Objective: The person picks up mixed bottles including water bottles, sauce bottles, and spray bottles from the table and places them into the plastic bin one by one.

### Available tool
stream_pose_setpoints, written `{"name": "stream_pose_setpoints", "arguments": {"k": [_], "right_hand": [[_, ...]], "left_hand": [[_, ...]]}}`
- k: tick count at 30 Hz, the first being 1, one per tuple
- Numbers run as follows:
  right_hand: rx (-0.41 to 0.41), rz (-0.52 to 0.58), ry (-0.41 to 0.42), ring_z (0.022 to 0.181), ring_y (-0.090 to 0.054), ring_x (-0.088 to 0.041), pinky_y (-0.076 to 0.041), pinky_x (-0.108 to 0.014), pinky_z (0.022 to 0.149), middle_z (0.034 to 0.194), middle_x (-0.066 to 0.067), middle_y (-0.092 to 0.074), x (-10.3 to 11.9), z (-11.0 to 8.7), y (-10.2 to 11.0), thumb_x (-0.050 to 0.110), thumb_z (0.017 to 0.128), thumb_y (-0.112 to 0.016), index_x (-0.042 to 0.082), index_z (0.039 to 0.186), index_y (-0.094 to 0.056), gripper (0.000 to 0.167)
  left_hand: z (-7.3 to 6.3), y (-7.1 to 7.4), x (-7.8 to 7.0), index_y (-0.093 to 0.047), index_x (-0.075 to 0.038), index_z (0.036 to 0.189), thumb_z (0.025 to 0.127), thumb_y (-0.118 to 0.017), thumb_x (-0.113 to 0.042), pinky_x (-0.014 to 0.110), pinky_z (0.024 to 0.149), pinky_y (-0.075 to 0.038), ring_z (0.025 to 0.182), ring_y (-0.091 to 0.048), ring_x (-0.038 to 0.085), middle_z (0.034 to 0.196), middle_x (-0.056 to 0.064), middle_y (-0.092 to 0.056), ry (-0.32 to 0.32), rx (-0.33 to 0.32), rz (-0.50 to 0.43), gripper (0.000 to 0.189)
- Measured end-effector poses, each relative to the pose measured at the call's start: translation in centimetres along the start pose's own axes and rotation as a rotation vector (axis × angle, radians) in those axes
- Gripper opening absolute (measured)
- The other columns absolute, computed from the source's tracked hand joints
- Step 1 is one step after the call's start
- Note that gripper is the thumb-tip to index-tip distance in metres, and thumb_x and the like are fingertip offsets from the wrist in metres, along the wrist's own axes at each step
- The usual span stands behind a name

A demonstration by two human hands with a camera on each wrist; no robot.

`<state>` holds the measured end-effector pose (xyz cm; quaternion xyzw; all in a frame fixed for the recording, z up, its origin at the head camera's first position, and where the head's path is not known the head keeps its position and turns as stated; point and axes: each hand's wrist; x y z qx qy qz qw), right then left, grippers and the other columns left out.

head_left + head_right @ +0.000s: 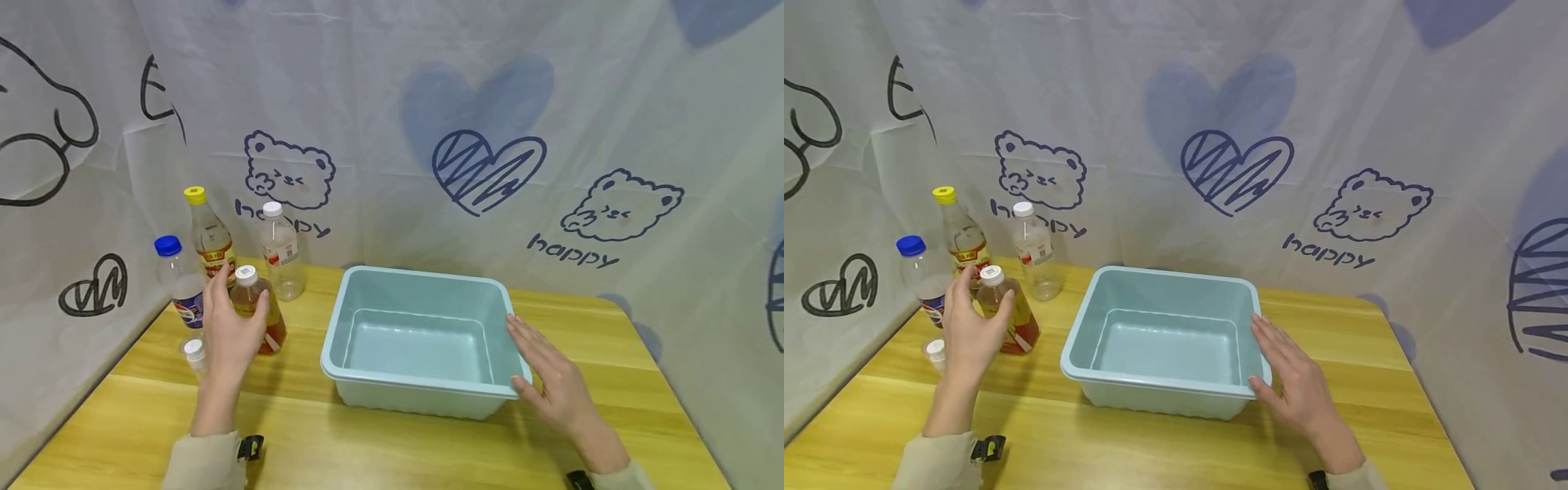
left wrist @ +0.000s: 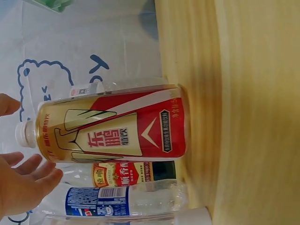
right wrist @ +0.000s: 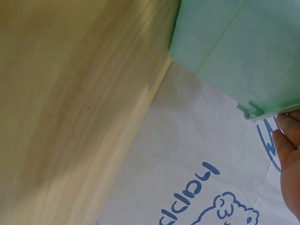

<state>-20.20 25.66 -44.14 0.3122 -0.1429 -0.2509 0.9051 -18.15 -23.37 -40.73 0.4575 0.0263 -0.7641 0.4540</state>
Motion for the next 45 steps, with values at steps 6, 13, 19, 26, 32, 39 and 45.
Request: {"name": "stream_pose_setpoints", "arguments": {"k": [6,13,19,26,32,39,45], "right_hand": [[-0.009,0.017,-0.006,0.146,-0.047,-0.024,-0.03,-0.027,0.124,0.15,-0.021,-0.055,0.1,0.0,-0.2,0.057,0.108,-0.04,-0.006,0.146,-0.055,0.074],[-0.07,0.023,0.03,0.144,-0.049,-0.025,-0.033,-0.031,0.123,0.147,-0.022,-0.057,-0.1,-0.2,-0.6,0.056,0.108,-0.041,-0.01,0.141,-0.058,0.075],[-0.124,0.019,0.081,0.142,-0.051,-0.027,-0.034,-0.034,0.123,0.144,-0.024,-0.059,-0.3,0.0,-1.1,0.053,0.108,-0.041,-0.013,0.136,-0.06,0.074],[-0.112,-0.038,0.08,0.14,-0.054,-0.028,-0.035,-0.035,0.123,0.142,-0.023,-0.061,-0.4,0.2,-0.9,0.055,0.108,-0.038,-0.01,0.136,-0.062,0.075],[0.071,-0.084,0.024,0.143,-0.05,-0.03,-0.029,-0.034,0.126,0.148,-0.022,-0.057,0.4,0.6,0.7,0.055,0.108,-0.038,-0.007,0.143,-0.057,0.074],[0.319,-0.141,-0.084,0.15,-0.04,-0.028,-0.014,-0.025,0.128,0.162,-0.016,-0.042,1.6,1.2,2.7,0.039,0.103,-0.06,-0.003,0.155,-0.044,0.069],[0.384,-0.154,-0.133,0.151,-0.037,-0.029,-0.011,-0.025,0.129,0.165,-0.016,-0.037,1.9,1.4,3.0,0.036,0.101,-0.064,-0.002,0.158,-0.039,0.073]], "left_hand": [[-0.2,-0.1,0.5,-0.034,-0.004,0.16,0.093,-0.074,-0.013,0.065,0.114,-0.037,0.142,-0.041,0.047,0.155,0.028,-0.04,0.075,0.063,0.033,0.079],[-0.1,-0.3,1.0,-0.029,-0.013,0.164,0.094,-0.073,-0.013,0.069,0.11,-0.039,0.139,-0.043,0.049,0.153,0.028,-0.042,0.086,0.111,0.058,0.082],[0.0,-0.4,1.0,-0.034,-0.015,0.162,0.094,-0.074,-0.012,0.068,0.105,-0.041,0.133,-0.048,0.05,0.147,0.03,-0.047,0.083,0.101,0.065,0.079],[0.0,-0.3,0.9,-0.035,-0.014,0.162,0.094,-0.074,-0.011,0.068,0.104,-0.041,0.13,-0.049,0.051,0.144,0.031,-0.048,0.076,0.102,0.054,0.078],[-0.1,-0.4,1.0,-0.036,-0.012,0.161,0.094,-0.074,-0.01,0.068,0.103,-0.042,0.128,-0.049,0.051,0.143,0.032,-0.049,0.066,0.098,0.053,0.077],[-0.2,-0.4,0.8,-0.035,-0.013,0.162,0.094,-0.074,-0.009,0.068,0.103,-0.042,0.128,-0.049,0.05,0.142,0.031,-0.049,0.07,0.1,0.048,0.078],[-0.2,-0.3,0.5,-0.037,-0.013,0.161,0.093,-0.074,-0.009,0.064,0.1,-0.043,0.124,-0.051,0.048,0.138,0.031,-0.051,0.031,0.071,0.033,0.078]]}}
Point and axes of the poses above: each hand's wrist, its own z-axis towards the middle knuckle, its own y-axis out of the back of the hand, x = y × z
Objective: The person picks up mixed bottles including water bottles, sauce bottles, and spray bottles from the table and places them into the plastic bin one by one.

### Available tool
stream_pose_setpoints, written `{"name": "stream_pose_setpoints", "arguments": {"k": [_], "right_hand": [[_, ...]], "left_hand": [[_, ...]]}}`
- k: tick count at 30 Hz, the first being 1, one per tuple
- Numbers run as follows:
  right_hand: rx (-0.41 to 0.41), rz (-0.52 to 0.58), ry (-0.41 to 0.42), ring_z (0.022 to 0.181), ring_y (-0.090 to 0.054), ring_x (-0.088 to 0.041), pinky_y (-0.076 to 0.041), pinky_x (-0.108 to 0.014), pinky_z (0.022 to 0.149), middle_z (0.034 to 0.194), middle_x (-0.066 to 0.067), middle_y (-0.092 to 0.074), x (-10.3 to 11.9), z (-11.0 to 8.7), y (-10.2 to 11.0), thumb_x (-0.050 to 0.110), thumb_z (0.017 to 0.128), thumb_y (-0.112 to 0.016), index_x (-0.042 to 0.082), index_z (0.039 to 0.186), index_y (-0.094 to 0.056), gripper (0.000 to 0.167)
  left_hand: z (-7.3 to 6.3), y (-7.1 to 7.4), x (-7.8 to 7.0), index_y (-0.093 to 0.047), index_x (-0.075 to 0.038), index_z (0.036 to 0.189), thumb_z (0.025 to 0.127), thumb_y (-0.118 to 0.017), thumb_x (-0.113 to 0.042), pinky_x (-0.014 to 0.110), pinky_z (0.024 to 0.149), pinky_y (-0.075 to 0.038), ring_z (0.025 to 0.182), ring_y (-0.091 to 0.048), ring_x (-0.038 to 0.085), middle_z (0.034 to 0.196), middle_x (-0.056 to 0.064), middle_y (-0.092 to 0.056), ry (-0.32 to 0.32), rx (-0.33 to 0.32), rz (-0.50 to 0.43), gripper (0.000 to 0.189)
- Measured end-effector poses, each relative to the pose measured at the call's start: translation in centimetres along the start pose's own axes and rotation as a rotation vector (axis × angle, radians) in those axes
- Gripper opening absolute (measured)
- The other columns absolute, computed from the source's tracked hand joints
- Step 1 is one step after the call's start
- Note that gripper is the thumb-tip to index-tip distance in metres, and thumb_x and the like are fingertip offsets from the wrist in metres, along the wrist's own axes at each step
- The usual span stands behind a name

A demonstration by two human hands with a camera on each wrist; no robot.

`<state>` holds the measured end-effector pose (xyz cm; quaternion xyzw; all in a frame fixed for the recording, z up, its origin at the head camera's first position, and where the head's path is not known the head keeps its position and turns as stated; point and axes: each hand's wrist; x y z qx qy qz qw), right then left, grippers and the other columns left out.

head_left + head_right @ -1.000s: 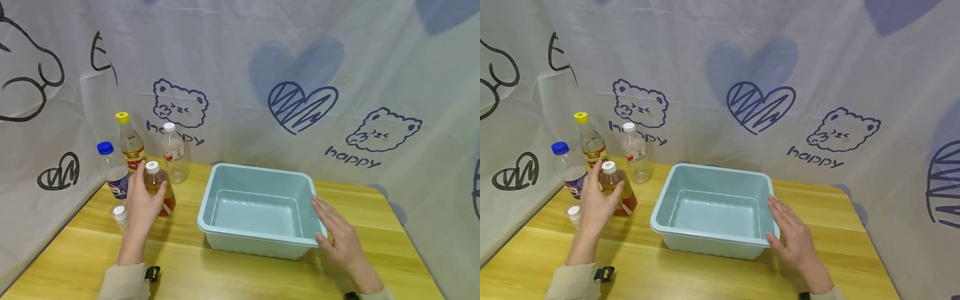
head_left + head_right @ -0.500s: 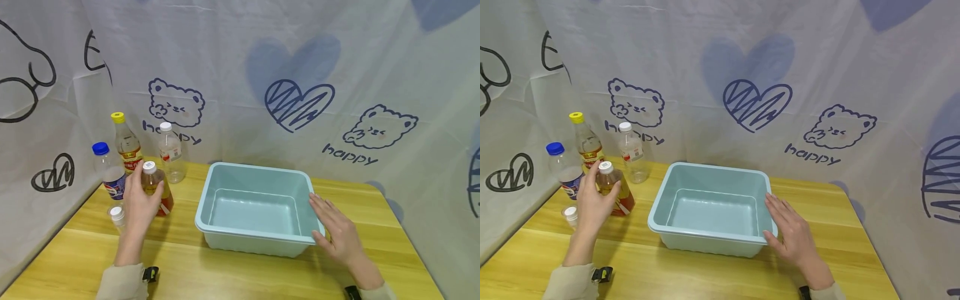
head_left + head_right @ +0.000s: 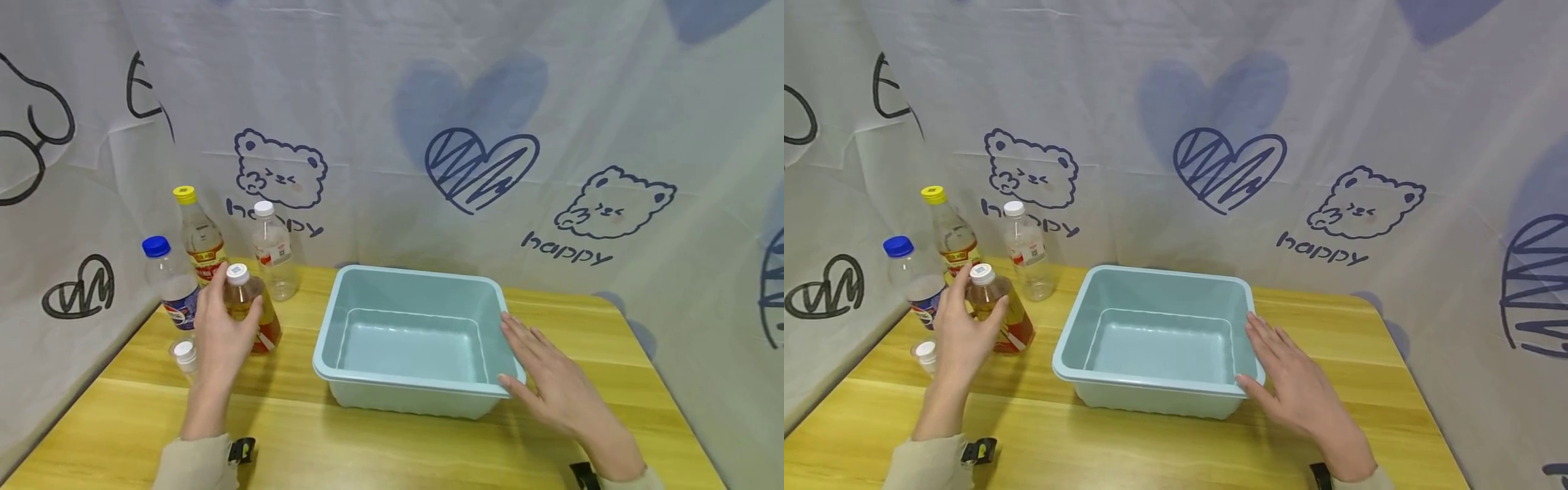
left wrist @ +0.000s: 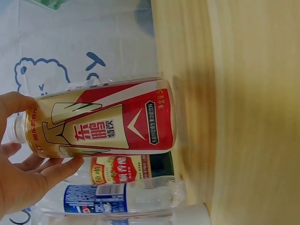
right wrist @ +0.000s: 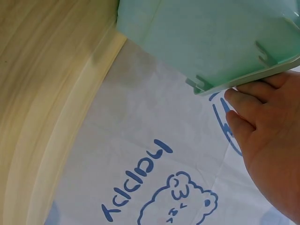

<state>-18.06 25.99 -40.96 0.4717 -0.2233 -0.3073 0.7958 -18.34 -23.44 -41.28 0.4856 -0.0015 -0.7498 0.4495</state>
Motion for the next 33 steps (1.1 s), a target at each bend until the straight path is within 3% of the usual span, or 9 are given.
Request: {"name": "stream_pose_setpoints", "arguments": {"k": [13,25,33], "right_hand": [[-0.004,0.008,0.015,0.15,-0.038,-0.032,-0.012,-0.026,0.129,0.165,-0.017,-0.037,-0.1,0.2,-0.1,0.038,0.102,-0.063,-0.004,0.157,-0.039,0.073],[0.011,0.018,-0.02,0.151,-0.038,-0.032,-0.01,-0.024,0.128,0.165,-0.016,-0.037,-0.1,0.1,-0.2,0.036,0.1,-0.066,-0.003,0.157,-0.039,0.074],[0.023,0.02,-0.035,0.151,-0.038,-0.032,-0.009,-0.023,0.128,0.166,-0.014,-0.035,-0.1,0.0,-0.1,0.037,0.101,-0.065,-0.001,0.159,-0.038,0.074]], "left_hand": [[0.1,1.0,-2.5,-0.041,-0.016,0.16,0.091,-0.078,-0.005,0.062,0.098,-0.048,0.123,-0.054,0.044,0.14,0.027,-0.053,-0.108,-0.058,-0.046,0.079],[1.0,1.9,-6.3,-0.041,-0.017,0.16,0.093,-0.078,-0.009,0.058,0.088,-0.058,0.119,-0.058,0.04,0.143,0.024,-0.053,-0.213,-0.079,-0.068,0.077],[1.9,2.3,-8.7,-0.041,-0.018,0.16,0.092,-0.079,-0.011,0.063,0.095,-0.056,0.13,-0.054,0.037,0.144,0.021,-0.053,-0.267,-0.059,-0.089,0.078]]}}
Point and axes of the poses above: each hand's wrist, its own z-axis towards the middle knuckle, its own y-axis out of the back of the hand, x = y × z
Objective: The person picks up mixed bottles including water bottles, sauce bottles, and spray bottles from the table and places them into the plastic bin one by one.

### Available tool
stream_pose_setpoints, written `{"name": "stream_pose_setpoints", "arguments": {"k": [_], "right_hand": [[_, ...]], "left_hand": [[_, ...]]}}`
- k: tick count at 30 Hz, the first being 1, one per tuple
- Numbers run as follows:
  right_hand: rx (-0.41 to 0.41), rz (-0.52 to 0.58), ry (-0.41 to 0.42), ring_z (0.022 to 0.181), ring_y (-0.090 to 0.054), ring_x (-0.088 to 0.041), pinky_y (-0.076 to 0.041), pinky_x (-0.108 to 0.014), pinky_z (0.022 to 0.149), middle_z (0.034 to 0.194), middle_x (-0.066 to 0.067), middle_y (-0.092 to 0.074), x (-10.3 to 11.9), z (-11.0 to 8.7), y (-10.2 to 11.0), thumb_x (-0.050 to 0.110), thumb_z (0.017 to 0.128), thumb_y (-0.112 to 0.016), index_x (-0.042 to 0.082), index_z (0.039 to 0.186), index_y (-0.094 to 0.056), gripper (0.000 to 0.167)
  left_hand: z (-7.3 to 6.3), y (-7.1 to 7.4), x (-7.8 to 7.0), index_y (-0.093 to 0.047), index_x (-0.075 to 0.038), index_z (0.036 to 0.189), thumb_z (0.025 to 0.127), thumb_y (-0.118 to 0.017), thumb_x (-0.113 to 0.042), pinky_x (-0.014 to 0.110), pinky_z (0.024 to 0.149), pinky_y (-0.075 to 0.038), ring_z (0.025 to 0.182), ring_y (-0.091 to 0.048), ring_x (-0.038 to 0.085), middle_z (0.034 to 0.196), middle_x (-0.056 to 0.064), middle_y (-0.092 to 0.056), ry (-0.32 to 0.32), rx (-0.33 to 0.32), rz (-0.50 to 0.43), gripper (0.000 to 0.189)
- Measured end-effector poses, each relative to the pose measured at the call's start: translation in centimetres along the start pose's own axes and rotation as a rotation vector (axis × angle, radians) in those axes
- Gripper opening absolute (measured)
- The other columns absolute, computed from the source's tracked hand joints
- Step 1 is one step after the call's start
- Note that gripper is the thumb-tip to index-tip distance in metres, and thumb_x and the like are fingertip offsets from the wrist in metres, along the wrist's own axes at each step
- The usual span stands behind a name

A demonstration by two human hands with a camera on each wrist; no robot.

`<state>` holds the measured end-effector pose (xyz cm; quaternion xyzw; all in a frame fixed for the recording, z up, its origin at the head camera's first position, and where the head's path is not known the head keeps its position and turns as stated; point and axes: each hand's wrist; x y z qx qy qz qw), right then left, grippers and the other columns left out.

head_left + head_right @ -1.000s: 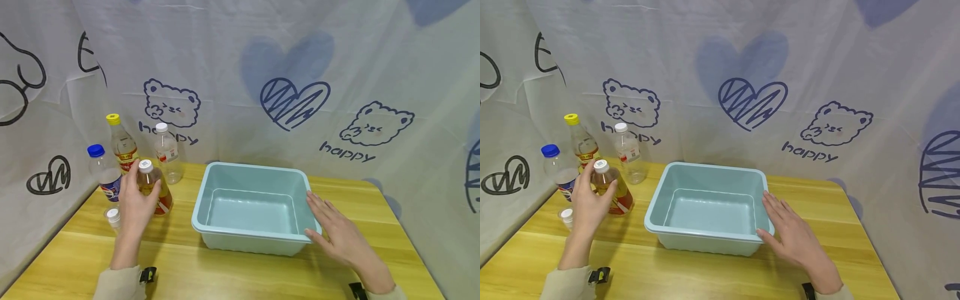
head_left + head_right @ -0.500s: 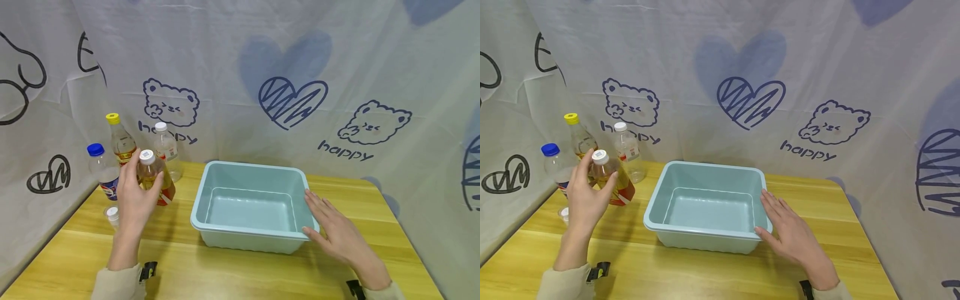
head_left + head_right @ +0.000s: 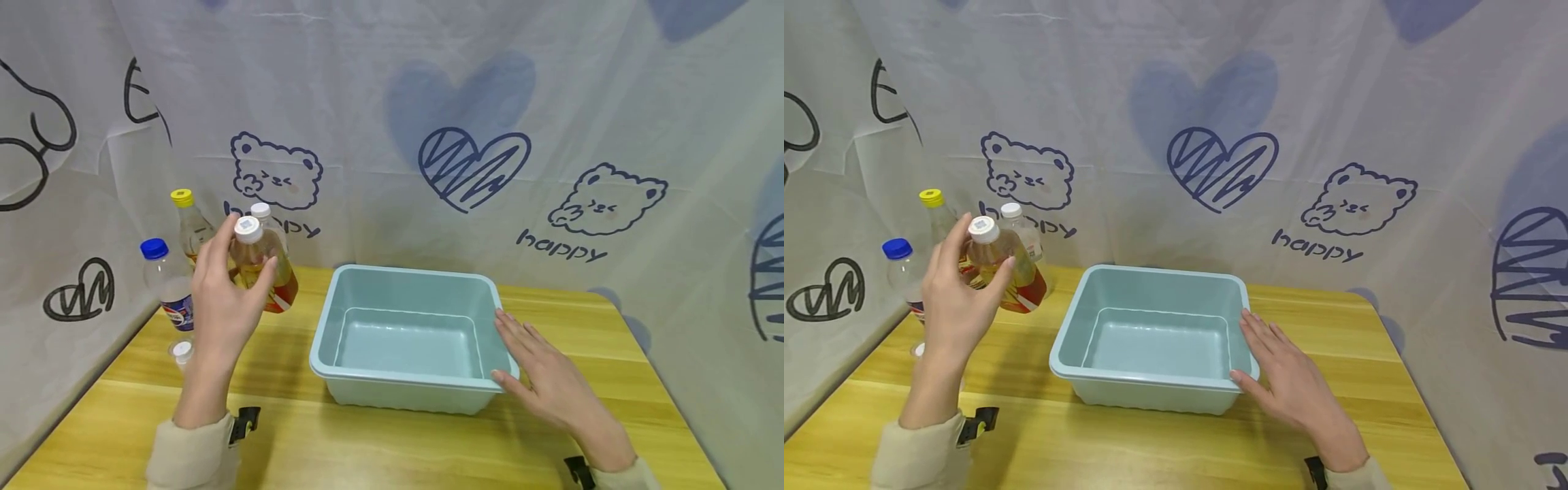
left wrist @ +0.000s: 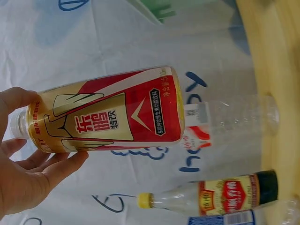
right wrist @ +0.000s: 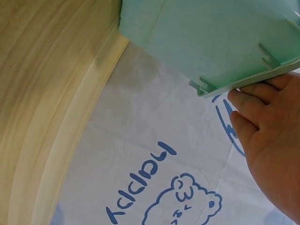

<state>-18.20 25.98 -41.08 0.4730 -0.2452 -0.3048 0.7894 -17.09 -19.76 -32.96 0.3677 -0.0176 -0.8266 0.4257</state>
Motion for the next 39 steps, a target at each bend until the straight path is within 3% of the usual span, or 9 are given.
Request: {"name": "stream_pose_setpoints", "arguments": {"k": [10,23,29,35,39], "right_hand": [[-0.004,-0.004,0.006,0.15,-0.039,-0.033,-0.012,-0.025,0.128,0.166,-0.015,-0.035,0.0,0.0,0.1,0.041,0.103,-0.062,-0.001,0.159,-0.037,0.074],[-0.003,-0.002,0.001,0.15,-0.038,-0.033,-0.007,-0.021,0.127,0.166,-0.015,-0.035,0.0,0.0,0.1,0.04,0.103,-0.062,-0.002,0.158,-0.038,0.073],[-0.004,0.005,0.004,0.151,-0.037,-0.032,-0.007,-0.022,0.128,0.166,-0.014,-0.034,0.0,0.0,0.0,0.038,0.102,-0.064,-0.001,0.159,-0.037,0.074],[0.0,0.01,0.006,0.151,-0.036,-0.032,-0.01,-0.025,0.129,0.167,-0.014,-0.034,-0.1,0.0,0.0,0.037,0.101,-0.065,-0.001,0.159,-0.037,0.074],[0.0,0.006,0.008,0.151,-0.037,-0.031,-0.011,-0.026,0.129,0.167,-0.014,-0.035,-0.1,0.0,0.0,0.038,0.102,-0.064,-0.001,0.159,-0.038,0.074]], "left_hand": [[1.8,-0.4,-2.7,-0.043,-0.017,0.16,0.094,-0.078,-0.013,0.058,0.096,-0.058,0.126,-0.057,0.034,0.143,0.02,-0.054,-0.088,0.01,-0.041,0.075],[3.9,-2.0,-5.6,-0.043,-0.01,0.158,0.09,-0.082,-0.01,0.056,0.092,-0.06,0.126,-0.057,0.034,0.139,0.023,-0.056,-0.204,0.079,-0.095,0.078],[4.4,-2.9,-6.7,-0.044,-0.012,0.157,0.089,-0.083,-0.011,0.052,0.09,-0.062,0.124,-0.058,0.033,0.136,0.02,-0.057,-0.213,0.162,-0.129,0.078],[4.8,-4.3,-8.0,-0.043,-0.015,0.158,0.091,-0.081,-0.013,0.047,0.092,-0.062,0.129,-0.056,0.03,0.139,0.017,-0.055,-0.196,0.293,-0.187,0.077],[4.9,-5.7,-8.7,-0.043,-0.013,0.157,0.091,-0.082,-0.012,0.045,0.09,-0.062,0.13,-0.057,0.03,0.14,0.017,-0.056,-0.231,0.376,-0.227,0.077]]}}
Point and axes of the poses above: each hand's wrist, its own z-axis towards the middle knuckle, its own y-axis out of the back of the hand, x = y × z
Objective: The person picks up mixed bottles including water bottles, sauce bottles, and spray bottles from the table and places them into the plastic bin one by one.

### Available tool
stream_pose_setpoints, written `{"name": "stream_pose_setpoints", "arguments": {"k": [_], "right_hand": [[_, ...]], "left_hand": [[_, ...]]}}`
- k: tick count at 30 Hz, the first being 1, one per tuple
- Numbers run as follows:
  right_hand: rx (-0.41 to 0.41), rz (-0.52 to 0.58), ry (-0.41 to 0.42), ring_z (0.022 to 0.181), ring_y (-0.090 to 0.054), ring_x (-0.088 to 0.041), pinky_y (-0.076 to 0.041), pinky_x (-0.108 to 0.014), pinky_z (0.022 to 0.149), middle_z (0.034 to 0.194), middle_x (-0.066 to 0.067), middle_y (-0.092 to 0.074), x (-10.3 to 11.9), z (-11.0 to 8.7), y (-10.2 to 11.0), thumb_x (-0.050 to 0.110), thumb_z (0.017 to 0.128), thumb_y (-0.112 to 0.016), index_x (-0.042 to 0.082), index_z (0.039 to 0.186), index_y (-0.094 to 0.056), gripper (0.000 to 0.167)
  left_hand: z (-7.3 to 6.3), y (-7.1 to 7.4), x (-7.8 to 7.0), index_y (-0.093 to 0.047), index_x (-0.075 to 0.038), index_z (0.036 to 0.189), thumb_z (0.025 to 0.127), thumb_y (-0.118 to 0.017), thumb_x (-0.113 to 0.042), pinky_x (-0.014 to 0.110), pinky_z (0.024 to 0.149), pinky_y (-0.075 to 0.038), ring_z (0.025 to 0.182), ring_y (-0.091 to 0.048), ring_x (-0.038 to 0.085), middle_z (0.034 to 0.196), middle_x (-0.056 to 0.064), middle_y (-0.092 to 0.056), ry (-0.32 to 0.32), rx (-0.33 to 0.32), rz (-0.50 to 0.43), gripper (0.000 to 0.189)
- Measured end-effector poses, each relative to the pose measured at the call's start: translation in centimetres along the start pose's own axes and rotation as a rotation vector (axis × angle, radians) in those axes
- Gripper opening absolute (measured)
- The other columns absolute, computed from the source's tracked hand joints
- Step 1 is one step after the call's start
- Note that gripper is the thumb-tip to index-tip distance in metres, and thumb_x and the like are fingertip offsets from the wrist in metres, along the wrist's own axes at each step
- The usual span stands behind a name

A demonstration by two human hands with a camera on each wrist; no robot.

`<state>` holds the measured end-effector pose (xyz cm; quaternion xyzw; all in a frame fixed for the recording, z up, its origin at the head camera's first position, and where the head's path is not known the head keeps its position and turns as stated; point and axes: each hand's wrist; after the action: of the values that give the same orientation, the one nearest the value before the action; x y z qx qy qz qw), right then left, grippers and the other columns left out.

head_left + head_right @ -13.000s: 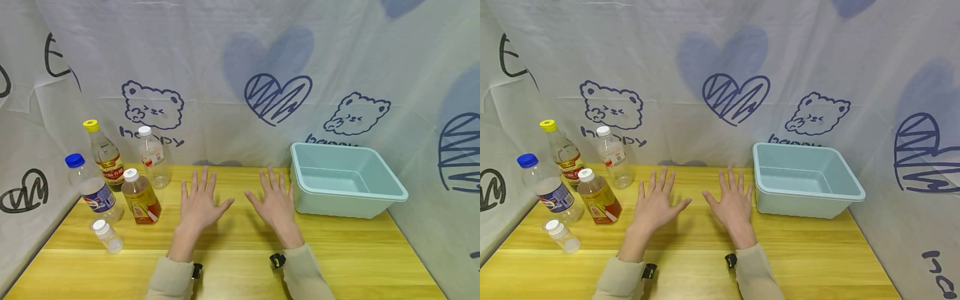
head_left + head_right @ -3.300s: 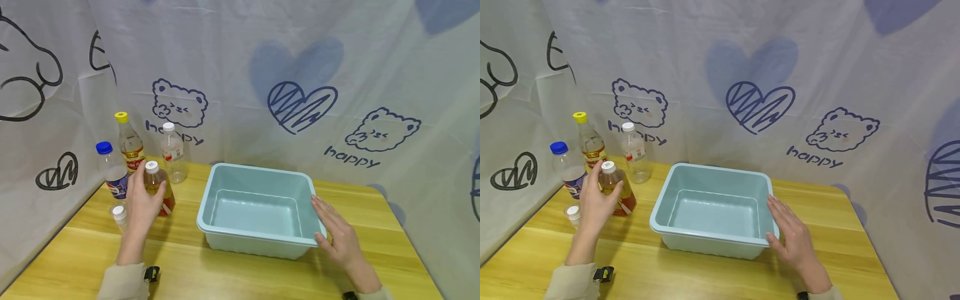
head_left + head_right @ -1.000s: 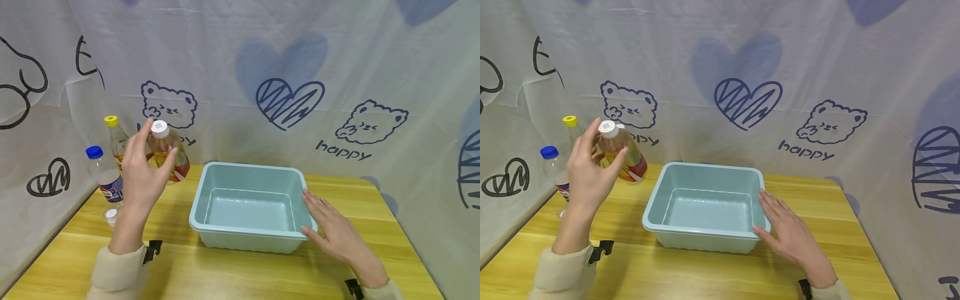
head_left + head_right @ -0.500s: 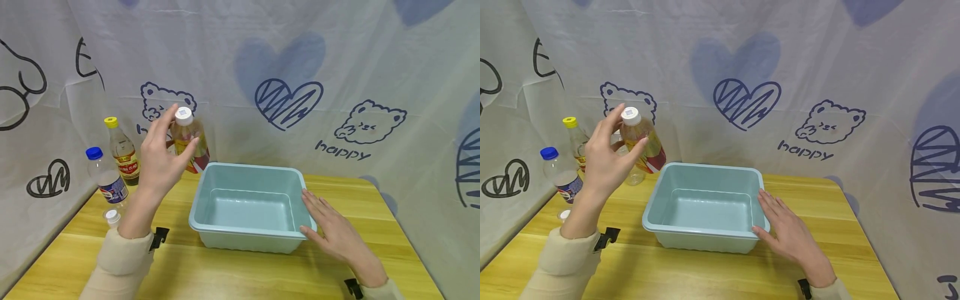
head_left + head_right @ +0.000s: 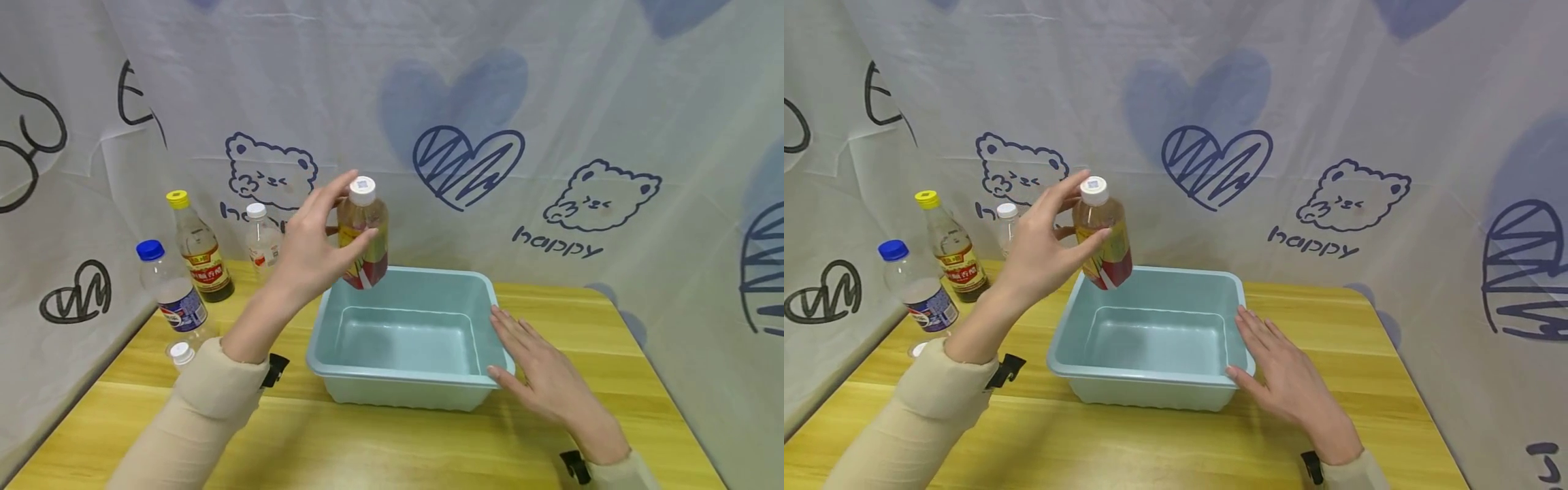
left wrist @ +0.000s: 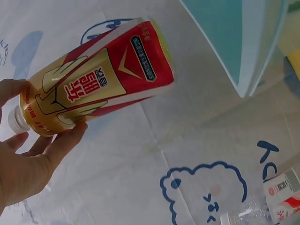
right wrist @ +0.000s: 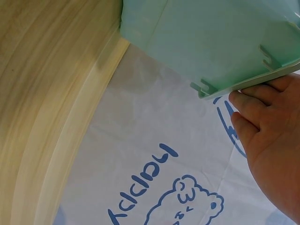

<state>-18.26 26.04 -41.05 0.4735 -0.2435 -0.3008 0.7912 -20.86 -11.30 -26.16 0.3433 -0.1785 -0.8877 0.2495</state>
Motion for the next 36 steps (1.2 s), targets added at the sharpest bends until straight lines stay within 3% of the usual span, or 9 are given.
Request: {"name": "stream_pose_setpoints", "arguments": {"k": [6,18,27,32,36], "right_hand": [[0.005,0.002,0.007,0.15,-0.038,-0.035,-0.011,-0.026,0.129,0.166,-0.016,-0.034,0.0,0.0,0.0,0.04,0.103,-0.062,-0.002,0.159,-0.037,0.074],[0.012,0.019,-0.009,0.15,-0.038,-0.034,-0.01,-0.026,0.128,0.166,-0.016,-0.035,0.0,0.1,-0.1,0.039,0.103,-0.062,-0.003,0.158,-0.039,0.073],[0.042,0.013,-0.031,0.152,-0.036,-0.033,-0.019,-0.036,0.129,0.168,-0.014,-0.032,0.1,0.1,0.2,0.039,0.103,-0.062,-0.002,0.159,-0.037,0.074],[0.043,0.015,-0.036,0.151,-0.037,-0.034,-0.016,-0.033,0.129,0.168,-0.013,-0.032,0.1,0.1,0.3,0.039,0.103,-0.063,-0.001,0.159,-0.037,0.073],[0.038,0.022,-0.033,0.15,-0.038,-0.035,-0.015,-0.031,0.129,0.168,-0.013,-0.032,0.0,0.0,0.3,0.04,0.104,-0.061,-0.001,0.159,-0.037,0.073]], "left_hand": [[1.0,-2.2,0.1,-0.043,-0.011,0.156,0.091,-0.082,-0.012,0.041,0.089,-0.063,0.127,-0.058,0.029,0.139,0.016,-0.056,-0.066,0.145,-0.085,0.076],[2.8,-6.7,0.1,-0.042,-0.008,0.151,0.091,-0.082,-0.011,0.033,0.088,-0.062,0.127,-0.06,0.03,0.141,0.013,-0.058,-0.083,0.413,-0.216,0.073],[4.0,-10.0,0.1,-0.041,-0.008,0.148,0.091,-0.083,-0.015,0.03,0.096,-0.058,0.129,-0.06,0.027,0.142,0.013,-0.06,-0.069,0.626,-0.178,0.071],[4.2,-11.9,0.6,-0.04,-0.008,0.142,0.089,-0.085,-0.013,0.028,0.098,-0.057,0.12,-0.065,0.025,0.138,0.016,-0.062,-0.065,0.727,-0.176,0.07],[4.3,-13.3,1.2,-0.041,-0.006,0.137,0.085,-0.087,-0.009,0.026,0.099,-0.055,0.115,-0.067,0.023,0.132,0.015,-0.064,-0.065,0.771,-0.187,0.07]]}}
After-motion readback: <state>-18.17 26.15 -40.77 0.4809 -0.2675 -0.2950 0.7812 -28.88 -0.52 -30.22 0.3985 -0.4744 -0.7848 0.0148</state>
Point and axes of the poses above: each hand's wrist, its own z-axis towards the middle knuckle, its own y-axis out of the back of the hand, x = y × z
